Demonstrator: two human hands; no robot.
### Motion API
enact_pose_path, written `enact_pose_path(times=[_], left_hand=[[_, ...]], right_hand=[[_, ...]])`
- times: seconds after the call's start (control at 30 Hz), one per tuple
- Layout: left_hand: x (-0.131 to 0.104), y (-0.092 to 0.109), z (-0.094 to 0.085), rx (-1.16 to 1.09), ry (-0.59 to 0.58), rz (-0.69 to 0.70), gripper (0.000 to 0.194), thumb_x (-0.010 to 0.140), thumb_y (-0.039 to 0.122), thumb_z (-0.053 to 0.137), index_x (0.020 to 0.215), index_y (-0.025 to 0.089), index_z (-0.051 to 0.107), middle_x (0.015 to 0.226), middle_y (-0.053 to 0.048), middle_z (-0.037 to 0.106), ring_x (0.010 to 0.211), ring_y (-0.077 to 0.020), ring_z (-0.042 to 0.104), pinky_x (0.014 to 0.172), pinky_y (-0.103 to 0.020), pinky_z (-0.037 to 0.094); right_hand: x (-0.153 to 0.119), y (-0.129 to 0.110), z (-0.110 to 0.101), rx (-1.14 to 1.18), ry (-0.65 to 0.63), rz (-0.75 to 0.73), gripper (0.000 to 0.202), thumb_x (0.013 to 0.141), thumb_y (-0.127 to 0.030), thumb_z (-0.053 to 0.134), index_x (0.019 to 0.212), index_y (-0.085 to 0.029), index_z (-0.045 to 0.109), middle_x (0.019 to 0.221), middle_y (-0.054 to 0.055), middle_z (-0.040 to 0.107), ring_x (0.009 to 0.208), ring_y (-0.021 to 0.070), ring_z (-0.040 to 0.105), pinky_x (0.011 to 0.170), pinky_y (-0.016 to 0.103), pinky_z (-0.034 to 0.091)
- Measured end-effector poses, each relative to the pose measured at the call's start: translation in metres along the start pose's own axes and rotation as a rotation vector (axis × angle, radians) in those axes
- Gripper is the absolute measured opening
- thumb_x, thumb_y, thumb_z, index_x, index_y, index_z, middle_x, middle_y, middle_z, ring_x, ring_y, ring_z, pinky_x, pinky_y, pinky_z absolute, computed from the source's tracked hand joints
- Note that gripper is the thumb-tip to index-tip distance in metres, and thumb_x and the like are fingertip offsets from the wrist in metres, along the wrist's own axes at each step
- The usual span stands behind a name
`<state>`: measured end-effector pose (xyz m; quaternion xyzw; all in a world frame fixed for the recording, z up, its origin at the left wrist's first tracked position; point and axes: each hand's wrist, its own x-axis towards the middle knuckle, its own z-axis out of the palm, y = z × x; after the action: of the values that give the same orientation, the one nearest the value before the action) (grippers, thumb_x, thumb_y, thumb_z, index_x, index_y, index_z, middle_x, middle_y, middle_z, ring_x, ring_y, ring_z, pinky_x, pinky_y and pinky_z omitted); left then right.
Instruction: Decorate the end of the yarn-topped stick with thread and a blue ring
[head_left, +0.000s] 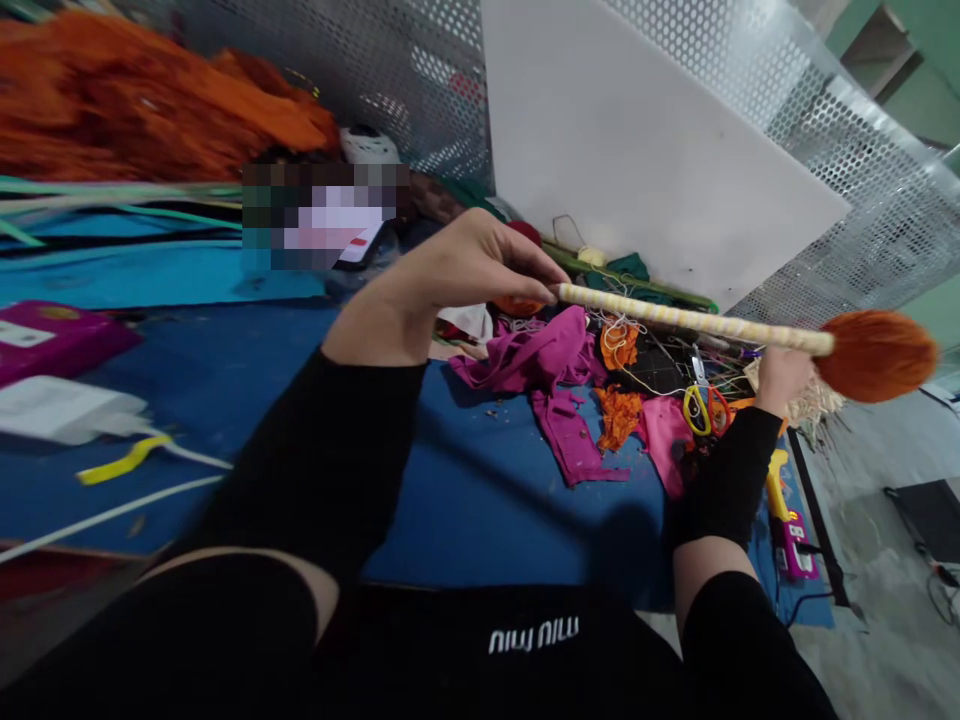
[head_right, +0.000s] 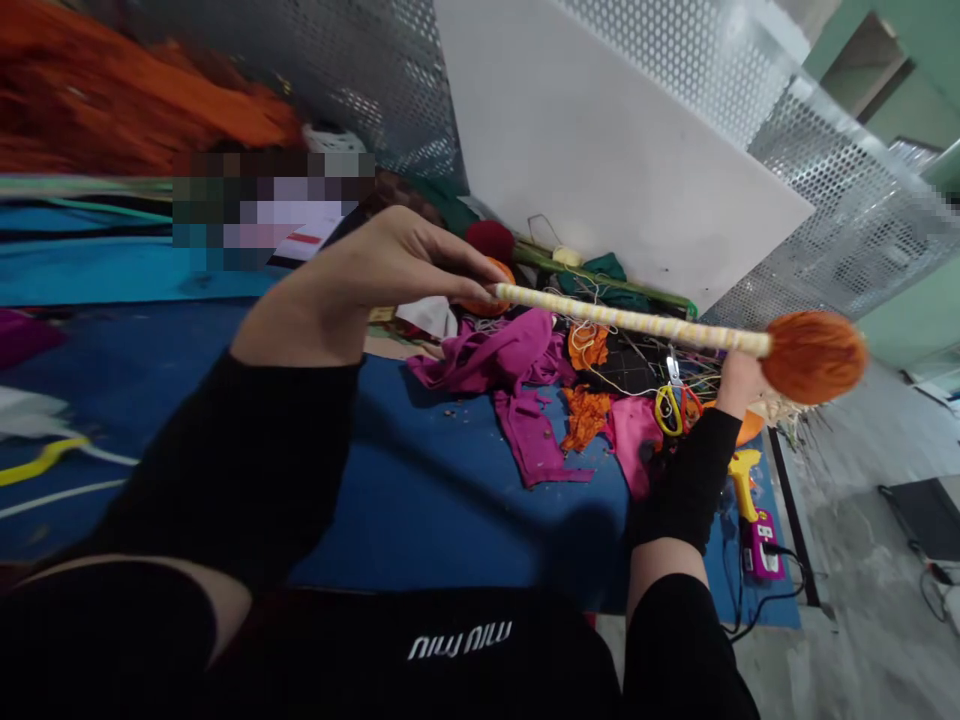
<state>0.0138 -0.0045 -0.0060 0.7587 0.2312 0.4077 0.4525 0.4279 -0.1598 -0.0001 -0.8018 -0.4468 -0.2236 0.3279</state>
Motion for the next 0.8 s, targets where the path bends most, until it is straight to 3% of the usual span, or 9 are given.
enact_pose_path(times=[0.1,0.13,0.27,0.37,0.47,0.53,0.63,0.7,0.8], left_hand=[[0.000,0.012,0.028,-0.074,0.050,-0.021,0.017,0.065,0.027,0.085,0.081,0.022,0.086,0.062,-0.001,0.073,0.058,-0.0140,0.064,0.065,-0.028,0.058],[0.000,0.015,0.036,-0.094,0.082,-0.023,0.017,0.065,0.026,0.084,0.080,0.021,0.085,0.064,-0.001,0.073,0.059,-0.0137,0.065,0.068,-0.029,0.059],[0.000,0.021,0.057,-0.216,0.142,-0.062,0.020,0.065,0.022,0.084,0.085,0.017,0.086,0.070,-0.005,0.076,0.055,-0.0118,0.059,0.061,-0.030,0.056],[0.001,0.018,0.060,-0.251,0.139,-0.059,0.020,0.066,0.020,0.084,0.087,0.017,0.085,0.069,-0.005,0.075,0.057,-0.0140,0.062,0.060,-0.030,0.055],[0.004,0.015,0.062,-0.291,0.158,-0.060,0.017,0.064,0.018,0.084,0.081,0.017,0.084,0.072,-0.005,0.077,0.063,-0.0154,0.067,0.064,-0.030,0.058],[0.005,0.013,0.065,-0.338,0.171,-0.060,0.015,0.062,0.017,0.083,0.077,0.016,0.083,0.073,-0.005,0.078,0.064,-0.0146,0.068,0.066,-0.028,0.060],[0.006,0.010,0.072,-0.376,0.197,-0.060,0.019,0.062,0.018,0.083,0.081,0.015,0.084,0.076,-0.006,0.080,0.066,-0.0145,0.068,0.066,-0.028,0.061],[0.007,0.008,0.077,-0.380,0.201,-0.075,0.022,0.063,0.018,0.083,0.085,0.015,0.084,0.077,-0.007,0.081,0.065,-0.0147,0.068,0.064,-0.028,0.060],[0.008,0.004,0.085,-0.364,0.195,-0.101,0.021,0.066,0.015,0.081,0.087,0.014,0.083,0.076,-0.006,0.080,0.062,-0.0139,0.068,0.062,-0.027,0.059]], right_hand=[[-0.011,-0.034,-0.003,0.065,0.298,0.084,0.034,0.095,-0.039,0.048,0.112,-0.017,0.068,0.133,0.028,0.063,0.130,0.0404,0.060,0.112,0.064,0.044],[-0.017,-0.049,-0.004,0.158,0.281,0.029,0.033,0.095,-0.038,0.050,0.114,-0.018,0.069,0.129,0.023,0.067,0.126,0.0362,0.063,0.112,0.061,0.046],[-0.046,-0.112,0.008,0.648,-0.147,-0.266,0.030,0.094,-0.046,0.058,0.110,-0.023,0.071,0.114,0.010,0.074,0.112,0.0235,0.069,0.108,0.049,0.053],[-0.068,-0.143,0.020,0.930,-0.390,-0.304,0.032,0.092,-0.051,0.064,0.110,-0.025,0.068,0.111,0.006,0.075,0.106,0.0196,0.070,0.102,0.041,0.057],[-0.082,-0.156,0.021,0.938,-0.539,-0.321,0.028,0.094,-0.051,0.063,0.088,-0.024,0.067,0.082,0.000,0.070,0.079,0.0149,0.066,0.083,0.035,0.058],[-0.087,-0.159,0.014,0.874,-0.410,-0.353,0.035,0.098,-0.049,0.058,0.075,-0.024,0.064,0.074,-0.001,0.062,0.073,0.0145,0.061,0.078,0.035,0.057],[-0.094,-0.163,0.008,0.857,-0.131,-0.444,0.037,0.100,-0.051,0.055,0.075,-0.025,0.066,0.094,0.004,0.063,0.100,0.0198,0.065,0.095,0.044,0.057],[-0.097,-0.166,0.010,0.934,-0.136,-0.490,0.043,0.100,-0.058,0.049,0.076,-0.026,0.065,0.101,0.006,0.064,0.111,0.0232,0.065,0.103,0.050,0.055],[-0.101,-0.171,0.023,1.095,-0.212,-0.456,0.055,0.100,-0.071,0.037,0.071,-0.027,0.054,0.079,0.004,0.056,0.087,0.0221,0.066,0.093,0.051,0.059]])
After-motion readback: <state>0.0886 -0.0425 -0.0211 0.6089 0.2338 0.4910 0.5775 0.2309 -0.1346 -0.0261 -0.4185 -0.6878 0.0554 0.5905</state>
